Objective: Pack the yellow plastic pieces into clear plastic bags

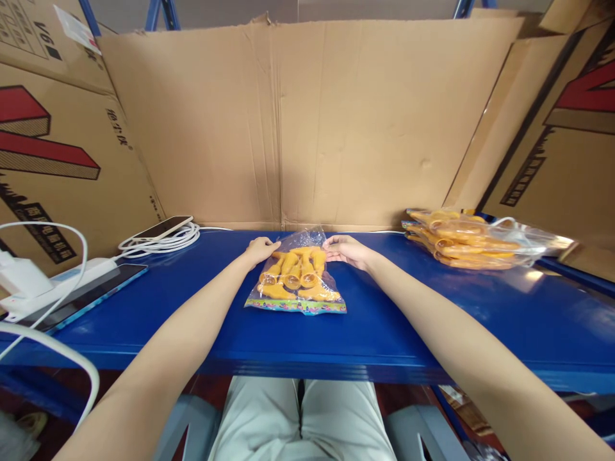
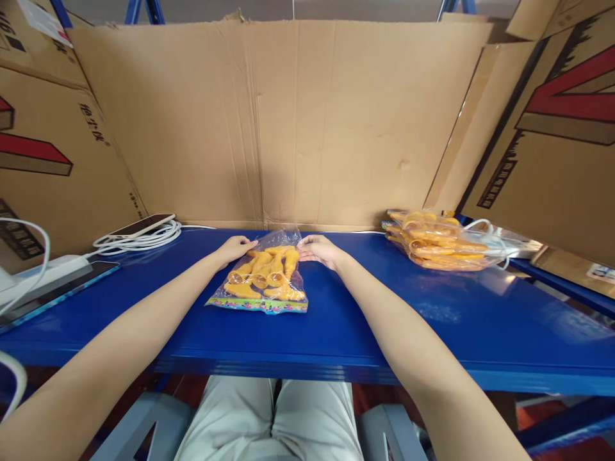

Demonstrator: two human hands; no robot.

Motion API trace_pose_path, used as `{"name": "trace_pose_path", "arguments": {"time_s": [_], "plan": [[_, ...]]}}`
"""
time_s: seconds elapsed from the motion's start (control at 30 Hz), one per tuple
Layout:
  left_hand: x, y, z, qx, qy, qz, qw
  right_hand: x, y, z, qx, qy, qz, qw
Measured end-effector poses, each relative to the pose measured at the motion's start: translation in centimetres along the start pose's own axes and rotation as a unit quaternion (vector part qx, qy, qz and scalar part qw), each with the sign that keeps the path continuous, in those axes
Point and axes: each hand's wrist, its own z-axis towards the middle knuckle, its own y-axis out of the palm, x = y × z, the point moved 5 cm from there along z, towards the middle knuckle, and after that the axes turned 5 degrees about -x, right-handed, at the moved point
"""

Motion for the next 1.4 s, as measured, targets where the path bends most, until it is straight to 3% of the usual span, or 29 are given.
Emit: {"name": "trace_pose_path", "arguments": {"time_s": [0.17,0.3,0.43,0.53,0.77,1.07,1.4], "plan": [[0.2,-0.4,-0.1,0.015,0.003,-0.055,0.998,0.1,0.1,-0.1,0.02,0.028,-0.004,0.999],[0.5,-0.8,-0.5,0.018,-0.031,-0.153,0.988,0.3,-0.4,0.0,0.039,0.055,0.0,0.998],[1.2,-0.4,-1.1,-0.04,-0.038,-0.336,0.94,0.3,-0.6,0.0,0.034,0.055,0.03,0.997],[1.8,-0.1,-1.6,-0.072,-0.042,-0.4,0.913,0.2,-0.3,0.1,0.033,0.029,0.056,0.997],[1.3,-0.4,-1.7,-0.104,-0.047,-0.379,0.918,0.4,-0.2,0.2,0.062,-0.003,0.007,0.998],[0.2,-1.3,-1.6,-0.165,-0.004,-0.377,0.911,0.5,-1.2,0.6,0.02,-0.04,0.01,0.999],[0.5,-1.5,-1.6,-0.145,-0.002,-0.332,0.932,0.7,-1.3,0.8,0.024,-0.036,0.027,0.999]]}}
